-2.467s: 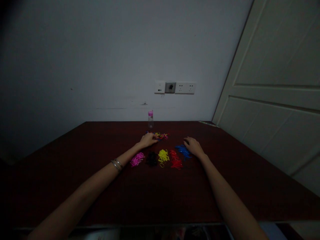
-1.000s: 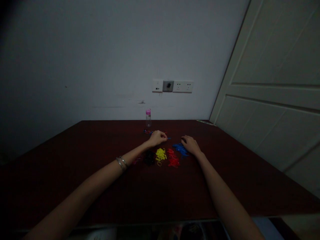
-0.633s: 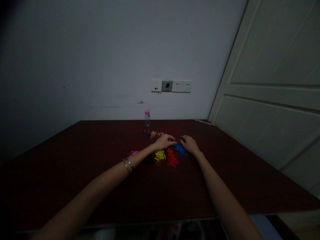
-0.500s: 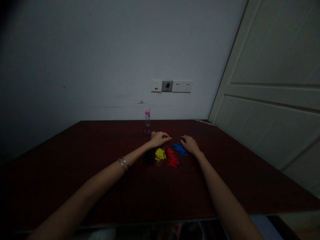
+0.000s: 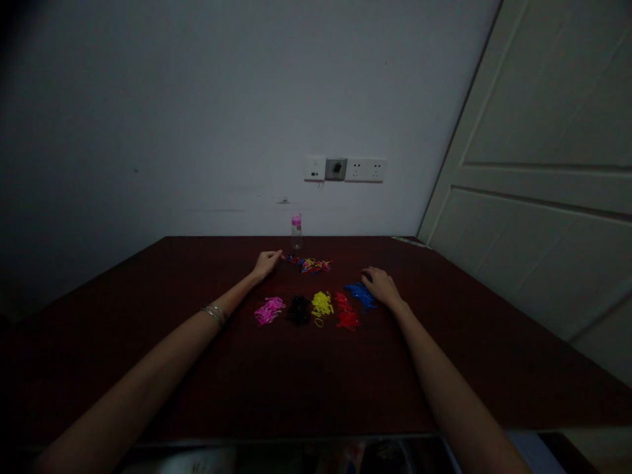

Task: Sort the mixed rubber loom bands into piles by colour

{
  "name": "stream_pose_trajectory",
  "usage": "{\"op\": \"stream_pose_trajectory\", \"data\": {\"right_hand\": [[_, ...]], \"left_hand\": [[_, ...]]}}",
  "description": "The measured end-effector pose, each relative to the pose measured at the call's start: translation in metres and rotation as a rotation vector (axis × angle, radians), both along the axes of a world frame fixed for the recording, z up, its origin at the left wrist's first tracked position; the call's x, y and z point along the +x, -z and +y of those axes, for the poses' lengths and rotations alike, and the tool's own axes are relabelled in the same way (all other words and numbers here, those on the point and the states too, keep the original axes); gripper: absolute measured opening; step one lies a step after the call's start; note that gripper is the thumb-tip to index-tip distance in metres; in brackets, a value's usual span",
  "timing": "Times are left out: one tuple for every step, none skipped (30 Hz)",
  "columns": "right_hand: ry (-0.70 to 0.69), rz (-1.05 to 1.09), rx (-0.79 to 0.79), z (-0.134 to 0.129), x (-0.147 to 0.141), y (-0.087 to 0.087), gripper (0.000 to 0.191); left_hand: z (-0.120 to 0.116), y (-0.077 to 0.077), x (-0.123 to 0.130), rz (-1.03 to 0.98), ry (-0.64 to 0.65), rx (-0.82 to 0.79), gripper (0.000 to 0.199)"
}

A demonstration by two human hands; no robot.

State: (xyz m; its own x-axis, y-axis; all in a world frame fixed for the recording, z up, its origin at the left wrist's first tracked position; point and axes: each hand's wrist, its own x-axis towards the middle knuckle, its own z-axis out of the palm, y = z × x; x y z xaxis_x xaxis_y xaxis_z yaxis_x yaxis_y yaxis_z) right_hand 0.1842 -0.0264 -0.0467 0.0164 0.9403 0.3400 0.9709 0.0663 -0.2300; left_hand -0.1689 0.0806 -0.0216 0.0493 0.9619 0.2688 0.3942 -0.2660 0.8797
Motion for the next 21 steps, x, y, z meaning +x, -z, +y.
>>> {"op": "stream_pose_trajectory", "data": {"right_hand": [[-0.005,-0.002,-0.004,-0.001,0.000,-0.001,0.040],[-0.012,-0.005,-0.009,-0.001,-0.001,-0.002,0.041],[-0.020,-0.008,-0.015,-0.002,-0.002,-0.004,0.041],[-0.027,-0.013,-0.021,-0.003,-0.003,-0.006,0.041],[-0.026,-0.017,-0.027,-0.004,-0.004,-0.008,0.042],[-0.015,-0.022,-0.032,-0.005,-0.006,-0.011,0.042],[0.005,-0.028,-0.032,-0.006,-0.008,-0.014,0.041],[0.027,-0.036,-0.027,-0.007,-0.011,-0.017,0.040],[0.047,-0.046,-0.015,-0.008,-0.015,-0.021,0.039],[0.058,-0.053,0.005,-0.008,-0.019,-0.024,0.038],[0.053,-0.056,0.026,-0.008,-0.024,-0.028,0.036],[0.032,-0.051,0.042,-0.007,-0.029,-0.032,0.035],[-0.003,-0.040,0.049,-0.006,-0.034,-0.035,0.033],[-0.047,-0.027,0.046,-0.004,-0.040,-0.038,0.032],[-0.092,-0.015,0.035,-0.002,-0.046,-0.040,0.031],[-0.133,-0.006,0.021,0.000,-0.052,-0.042,0.030],[-0.164,-0.003,0.007,0.002,-0.057,-0.043,0.029],[-0.186,-0.006,-0.006,0.005,-0.063,-0.044,0.028],[-0.196,-0.013,-0.019,0.007,-0.068,-0.044,0.028],[-0.199,-0.022,-0.031,0.009,-0.073,-0.044,0.027],[-0.196,-0.033,-0.044,0.012,-0.078,-0.044,0.027]], "left_hand": [[0.001,0.002,0.000,0.009,0.020,0.008,0.043],[0.001,0.003,0.001,0.020,0.040,0.021,0.043],[0.002,0.004,0.001,0.029,0.059,0.034,0.043],[0.002,0.005,0.001,0.036,0.075,0.043,0.044],[0.002,0.005,0.001,0.038,0.085,0.050,0.044],[0.002,0.006,0.001,0.039,0.090,0.053,0.045],[0.002,0.006,0.001,0.038,0.093,0.052,0.046],[0.002,0.007,0.000,0.037,0.091,0.050,0.047],[0.002,0.007,0.000,0.037,0.087,0.047,0.048],[0.002,0.008,-0.001,0.037,0.085,0.043,0.048],[0.002,0.008,-0.001,0.037,0.084,0.041,0.048],[0.003,0.009,-0.002,0.035,0.084,0.041,0.048],[0.003,0.009,-0.002,0.032,0.086,0.045,0.048],[0.004,0.010,-0.002,0.028,0.090,0.048,0.048],[0.004,0.010,-0.002,0.023,0.096,0.053,0.048],[0.004,0.011,-0.003,0.018,0.097,0.055,0.048],[0.005,0.011,-0.003,0.014,0.096,0.055,0.048],[0.005,0.011,-0.003,0.013,0.094,0.053,0.048],[0.005,0.011,-0.004,0.012,0.090,0.052,0.048],[0.004,0.011,-0.004,0.011,0.084,0.051,0.048],[0.004,0.011,-0.004,0.011,0.078,0.051,0.048]]}}
